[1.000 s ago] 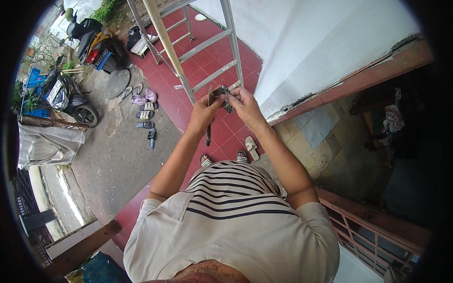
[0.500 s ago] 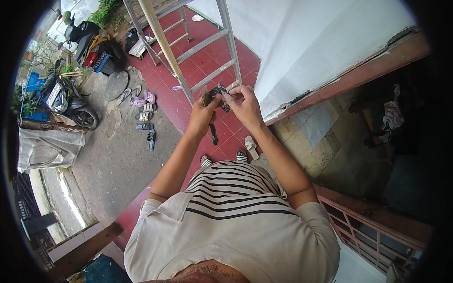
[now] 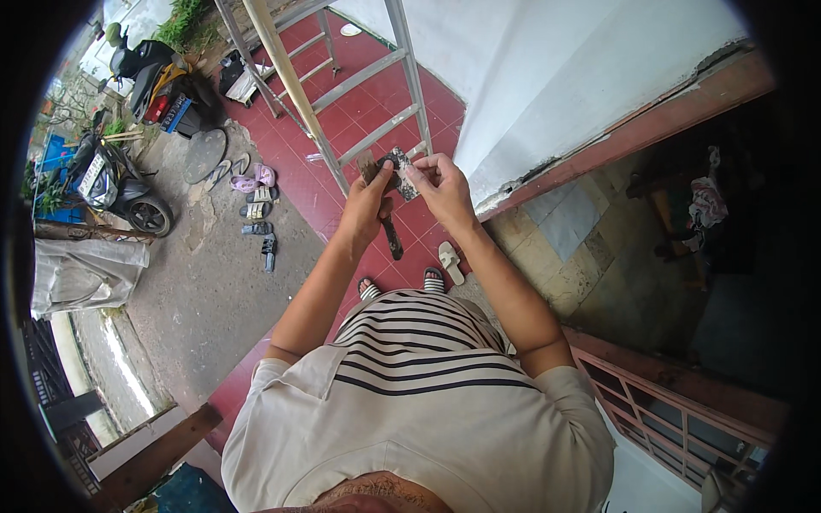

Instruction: The person sands the corner of a white wall with a block of sandpaper and then applies filler or plaster using two small putty knives.

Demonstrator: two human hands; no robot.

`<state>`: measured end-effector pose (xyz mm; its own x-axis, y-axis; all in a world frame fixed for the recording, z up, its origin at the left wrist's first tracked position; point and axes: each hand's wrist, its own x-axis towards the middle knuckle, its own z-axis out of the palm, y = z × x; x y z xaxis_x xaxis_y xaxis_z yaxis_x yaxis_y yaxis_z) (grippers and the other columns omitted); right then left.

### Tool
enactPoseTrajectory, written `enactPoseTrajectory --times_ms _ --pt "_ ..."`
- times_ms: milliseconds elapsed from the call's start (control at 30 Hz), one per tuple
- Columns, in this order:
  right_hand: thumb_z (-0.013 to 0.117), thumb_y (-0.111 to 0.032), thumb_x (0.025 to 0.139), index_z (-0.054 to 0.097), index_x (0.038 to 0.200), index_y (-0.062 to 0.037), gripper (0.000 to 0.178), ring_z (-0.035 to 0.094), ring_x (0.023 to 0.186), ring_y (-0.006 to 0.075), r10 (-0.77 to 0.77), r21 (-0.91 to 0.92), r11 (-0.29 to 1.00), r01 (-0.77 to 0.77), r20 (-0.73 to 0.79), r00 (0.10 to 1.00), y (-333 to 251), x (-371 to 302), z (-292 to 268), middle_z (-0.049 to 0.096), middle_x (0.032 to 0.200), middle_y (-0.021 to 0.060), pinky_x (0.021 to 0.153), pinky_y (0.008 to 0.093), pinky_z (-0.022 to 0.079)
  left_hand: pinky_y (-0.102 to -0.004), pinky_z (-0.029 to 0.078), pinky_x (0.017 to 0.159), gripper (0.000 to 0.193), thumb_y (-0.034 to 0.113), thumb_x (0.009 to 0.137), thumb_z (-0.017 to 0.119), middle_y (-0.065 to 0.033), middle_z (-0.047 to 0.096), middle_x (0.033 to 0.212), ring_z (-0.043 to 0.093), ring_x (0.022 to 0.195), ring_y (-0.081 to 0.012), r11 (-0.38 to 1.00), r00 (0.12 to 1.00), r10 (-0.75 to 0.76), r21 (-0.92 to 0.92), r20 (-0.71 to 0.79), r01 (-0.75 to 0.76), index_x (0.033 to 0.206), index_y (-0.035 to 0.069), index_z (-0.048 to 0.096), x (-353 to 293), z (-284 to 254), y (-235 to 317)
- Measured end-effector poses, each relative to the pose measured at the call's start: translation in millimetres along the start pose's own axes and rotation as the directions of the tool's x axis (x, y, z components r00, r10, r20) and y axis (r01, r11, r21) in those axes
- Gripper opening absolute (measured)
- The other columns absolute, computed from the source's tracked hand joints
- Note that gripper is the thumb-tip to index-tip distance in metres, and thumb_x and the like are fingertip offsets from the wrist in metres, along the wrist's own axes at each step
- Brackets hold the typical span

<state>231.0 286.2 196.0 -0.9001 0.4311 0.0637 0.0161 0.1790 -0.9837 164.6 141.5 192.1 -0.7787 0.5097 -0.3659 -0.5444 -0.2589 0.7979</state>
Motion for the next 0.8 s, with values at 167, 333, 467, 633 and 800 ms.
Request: enactPoseTrajectory --times_ms 167,333,467,633,800 --pt "0.070 -0.020 0.093 0.064 0.096 -0.0010 0.020 0.057 0.070 0.0058 0.004 -0.001 1.000 -0.004 0.024 1.000 2.8 1.8 -5.6 0.063 0.077 0.0000 0.062 0.0223 0.047 -0.0237 0.031 0.043 0.020 0.026 0.096 0.066 -0.0005 0.058 0.076 0.041 0.047 -0.0071 0.995 0.997 0.076 0.063 -0.023 -0.075 0.100 0.007 0.060 0.1 1.4 -2.0" --pt "0.069 -0.020 0.094 0.064 0.096 -0.0018 0.019 0.055 0.068 0.0045 0.075 0.127 0.989 -0.076 0.011 0.997 0.1 -4.4 -0.9 0.063 0.077 -0.0003 0.059 0.0208 0.044 -0.0240 0.032 0.043 0.020 0.024 0.095 0.067 -0.0016 0.059 0.077 0.043 0.048 -0.0073 0.997 0.996 0.069 0.043 -0.050 -0.067 0.102 0.006 0.061 1.4 -0.4 -3.6" --pt "0.066 -0.018 0.096 0.064 0.096 -0.0028 0.015 0.055 0.068 0.0041 0.119 0.297 0.941 -0.161 0.156 0.981 -2.5 -13.7 -2.3 0.063 0.078 -0.0009 0.058 0.0196 0.042 -0.0223 0.032 0.044 0.019 0.023 0.094 0.068 -0.0031 0.063 0.082 0.042 0.050 -0.0062 0.998 0.995 0.065 0.001 -0.081 -0.065 0.103 0.006 0.062 3.2 -1.0 -1.3" --pt "0.065 -0.014 0.096 0.063 0.095 -0.0032 0.011 0.055 0.068 0.0045 0.113 0.282 0.946 -0.163 0.183 0.977 3.6 -13.1 -10.1 0.063 0.080 -0.0003 0.059 0.0193 0.042 -0.0231 0.033 0.044 0.021 0.024 0.093 0.070 -0.0047 0.065 0.081 0.043 0.048 -0.0069 0.997 0.995 0.069 -0.018 -0.068 -0.070 0.101 0.005 0.063 1.7 2.1 -2.6" --pt "0.064 -0.012 0.095 0.064 0.093 -0.0036 0.009 0.054 0.066 0.0048 0.184 0.367 0.901 -0.230 0.156 0.970 7.3 -11.5 -17.5 0.062 0.079 0.0002 0.058 0.0195 0.041 -0.0206 0.031 0.046 0.024 0.025 0.090 0.074 -0.0031 0.064 0.082 0.045 0.053 -0.0049 0.986 0.997 0.043 0.157 0.057 -0.051 0.101 0.007 0.064 2.4 -3.9 -5.4"
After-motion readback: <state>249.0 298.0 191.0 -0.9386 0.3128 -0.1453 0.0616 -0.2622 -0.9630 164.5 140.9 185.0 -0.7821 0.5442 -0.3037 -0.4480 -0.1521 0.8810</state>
